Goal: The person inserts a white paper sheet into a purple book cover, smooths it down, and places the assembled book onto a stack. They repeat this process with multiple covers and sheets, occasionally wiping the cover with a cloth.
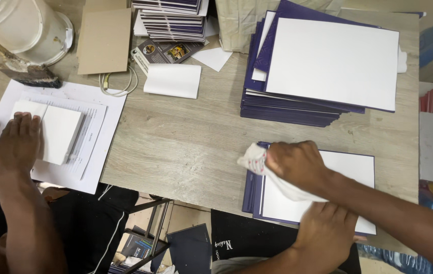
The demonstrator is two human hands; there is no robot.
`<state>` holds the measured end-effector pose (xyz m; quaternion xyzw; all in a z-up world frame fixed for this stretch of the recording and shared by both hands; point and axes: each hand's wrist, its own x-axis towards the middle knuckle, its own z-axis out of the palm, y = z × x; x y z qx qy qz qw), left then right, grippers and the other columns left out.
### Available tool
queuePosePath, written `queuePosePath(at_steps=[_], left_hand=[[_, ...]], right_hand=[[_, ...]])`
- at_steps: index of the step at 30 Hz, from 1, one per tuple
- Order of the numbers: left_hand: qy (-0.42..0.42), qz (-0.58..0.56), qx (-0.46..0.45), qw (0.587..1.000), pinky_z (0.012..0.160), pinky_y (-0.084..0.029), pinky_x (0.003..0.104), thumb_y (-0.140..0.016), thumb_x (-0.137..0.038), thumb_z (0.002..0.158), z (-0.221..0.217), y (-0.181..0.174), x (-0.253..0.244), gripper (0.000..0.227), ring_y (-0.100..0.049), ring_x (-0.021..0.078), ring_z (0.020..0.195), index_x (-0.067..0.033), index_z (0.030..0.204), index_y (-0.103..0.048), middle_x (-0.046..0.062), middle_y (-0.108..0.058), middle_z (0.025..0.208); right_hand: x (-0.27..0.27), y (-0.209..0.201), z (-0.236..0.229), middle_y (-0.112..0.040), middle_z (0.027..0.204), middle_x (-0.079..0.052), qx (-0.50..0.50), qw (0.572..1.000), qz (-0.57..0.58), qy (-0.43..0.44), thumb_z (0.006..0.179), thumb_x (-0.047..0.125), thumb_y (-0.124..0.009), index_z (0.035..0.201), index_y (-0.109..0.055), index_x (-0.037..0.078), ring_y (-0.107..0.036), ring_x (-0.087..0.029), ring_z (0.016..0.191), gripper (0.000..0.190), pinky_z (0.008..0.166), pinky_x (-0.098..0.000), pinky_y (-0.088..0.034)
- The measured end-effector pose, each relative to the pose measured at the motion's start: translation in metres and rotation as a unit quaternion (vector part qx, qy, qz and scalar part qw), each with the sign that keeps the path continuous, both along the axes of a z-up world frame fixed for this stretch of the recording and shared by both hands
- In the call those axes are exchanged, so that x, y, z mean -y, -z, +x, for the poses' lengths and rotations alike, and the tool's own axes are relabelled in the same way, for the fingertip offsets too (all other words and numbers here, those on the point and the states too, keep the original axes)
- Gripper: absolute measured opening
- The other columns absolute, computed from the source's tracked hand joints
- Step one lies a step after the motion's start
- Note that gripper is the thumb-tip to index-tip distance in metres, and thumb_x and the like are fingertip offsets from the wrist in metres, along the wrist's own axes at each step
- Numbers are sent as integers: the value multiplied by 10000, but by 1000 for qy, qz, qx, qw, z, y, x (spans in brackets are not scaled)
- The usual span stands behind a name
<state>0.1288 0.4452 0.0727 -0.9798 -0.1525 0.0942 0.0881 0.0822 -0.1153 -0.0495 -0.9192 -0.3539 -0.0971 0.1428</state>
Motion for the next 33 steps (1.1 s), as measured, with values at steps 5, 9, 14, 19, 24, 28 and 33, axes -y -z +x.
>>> queuePosePath(at_steps=[5, 9, 14, 19, 24, 28, 33], left_hand=[[92, 275, -63, 955, 912, -746, 442, -550, -202, 1084, -22, -82, 38, 570, -605, 156, 1521, -268, 1641, -444, -88, -576, 1682], [184, -262, -85, 943, 1108, -453, 410, -578, -338, 1050, -68, 17, 214, 695, -368, 185, 1590, -193, 1666, -290, -7, -327, 1735], [223, -821, -72, 521, 1357, -71, 455, -595, -510, 1007, -133, 76, 437, 951, -74, 289, 1676, -57, 1696, -121, 161, -35, 1800], [-268, -957, -55, 101, 1260, -410, 557, -593, -223, 1027, -75, 72, 384, 448, -503, 488, 1490, 48, 1382, -555, 368, -505, 1605], [-268, -957, 11, 110, 1258, -385, 597, -556, -169, 1007, -75, 69, 383, 536, -442, 539, 1522, 91, 1470, -483, 395, -445, 1638], [-282, -950, 12, 130, 1257, -406, 608, -567, -182, 998, -74, 70, 382, 486, -501, 525, 1486, 64, 1415, -533, 383, -520, 1578], [-294, -938, 53, 176, 1209, -457, 574, -554, -182, 985, -70, 65, 363, 505, -572, 490, 1406, 71, 1422, -547, 352, -589, 1488]], right_hand=[[88, 1, 10, -508, 561, 68, 112, 987, -3, 117, 1057, 99, -582, 683, -481, 185, -375, -95, 449, 397, 414, -339, -250], [176, -3, -24, -562, 557, 2, -12, 940, -66, 336, 1097, 202, -554, 746, -593, 151, -489, -182, 493, 356, 496, -383, -287], [203, -41, -52, -806, 938, -225, -237, 808, -176, 511, 1011, 322, -449, 875, -668, 71, -769, -477, 837, 359, 690, -524, -535], [193, -15, -81, -774, 1117, -116, -109, 942, 115, 296, 1081, 246, -614, 1225, -798, 84, -673, -302, 1086, 284, 922, -470, -539], [128, -46, -79, -693, 1167, -78, -285, 827, 173, 453, 1018, 371, -663, 1317, -741, 78, -671, -248, 965, 426, 887, -393, -490], [109, -66, -95, -715, 1237, -105, -187, 808, 287, 480, 1059, 219, -647, 1307, -762, 36, -671, -247, 1042, 329, 847, -396, -505], [95, -145, -118, -677, 951, -67, -232, 726, 430, 484, 1060, 223, -707, 1413, -716, 20, -544, -152, 782, 407, 662, -286, -410]])
